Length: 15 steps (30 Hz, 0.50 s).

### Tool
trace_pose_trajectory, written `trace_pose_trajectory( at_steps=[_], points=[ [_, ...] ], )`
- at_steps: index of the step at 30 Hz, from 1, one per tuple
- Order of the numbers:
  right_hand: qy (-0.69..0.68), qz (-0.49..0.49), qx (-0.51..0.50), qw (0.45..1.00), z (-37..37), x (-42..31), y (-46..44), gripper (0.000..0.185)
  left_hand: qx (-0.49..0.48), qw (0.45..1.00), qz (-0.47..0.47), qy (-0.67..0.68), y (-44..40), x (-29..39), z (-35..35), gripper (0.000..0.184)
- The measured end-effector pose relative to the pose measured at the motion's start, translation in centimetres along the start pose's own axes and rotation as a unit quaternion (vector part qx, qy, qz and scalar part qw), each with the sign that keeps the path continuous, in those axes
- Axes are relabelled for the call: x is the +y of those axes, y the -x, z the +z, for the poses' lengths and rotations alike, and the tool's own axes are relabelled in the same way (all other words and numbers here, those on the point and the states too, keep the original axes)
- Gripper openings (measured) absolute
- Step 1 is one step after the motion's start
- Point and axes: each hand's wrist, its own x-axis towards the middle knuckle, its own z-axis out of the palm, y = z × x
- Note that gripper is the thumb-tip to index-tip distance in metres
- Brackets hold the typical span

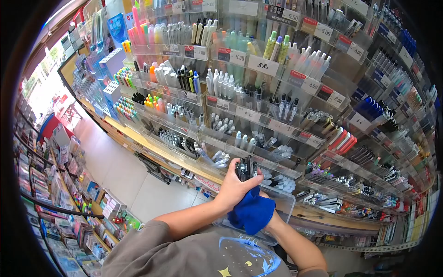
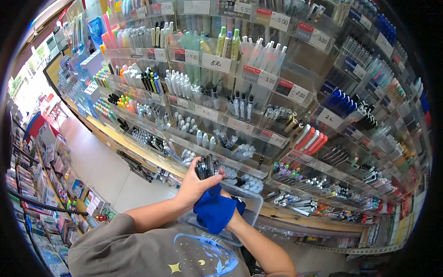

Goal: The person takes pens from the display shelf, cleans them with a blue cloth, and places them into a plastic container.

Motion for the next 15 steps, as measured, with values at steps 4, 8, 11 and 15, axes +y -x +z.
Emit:
trace_pose_trajectory(
  at_steps=[4, 8, 11, 15],
  points=[
    [-0.127, 0.030, -0.065, 0.989, -2.6, 3.5, -1.3, 0.024, -0.154, 0.983, -0.064, 0.082, -0.5, 0.9, -1.3, 0.054],
    [-0.157, 0.035, -0.050, 0.986, -2.1, 3.7, -0.2, 0.029, -0.180, 0.973, -0.086, 0.112, -0.8, 1.2, -1.0, 0.045],
    [-0.033, 0.009, -0.062, 0.997, -2.0, 3.5, 0.0, 0.027, -0.105, 0.985, -0.078, 0.108, -0.7, 1.8, -0.5, 0.034],
    [0.173, -0.012, -0.103, 0.979, -0.8, 1.8, 1.1, 0.021, -0.038, 0.989, -0.014, 0.141, -1.6, 2.8, -1.3, 0.034]
  ],
)
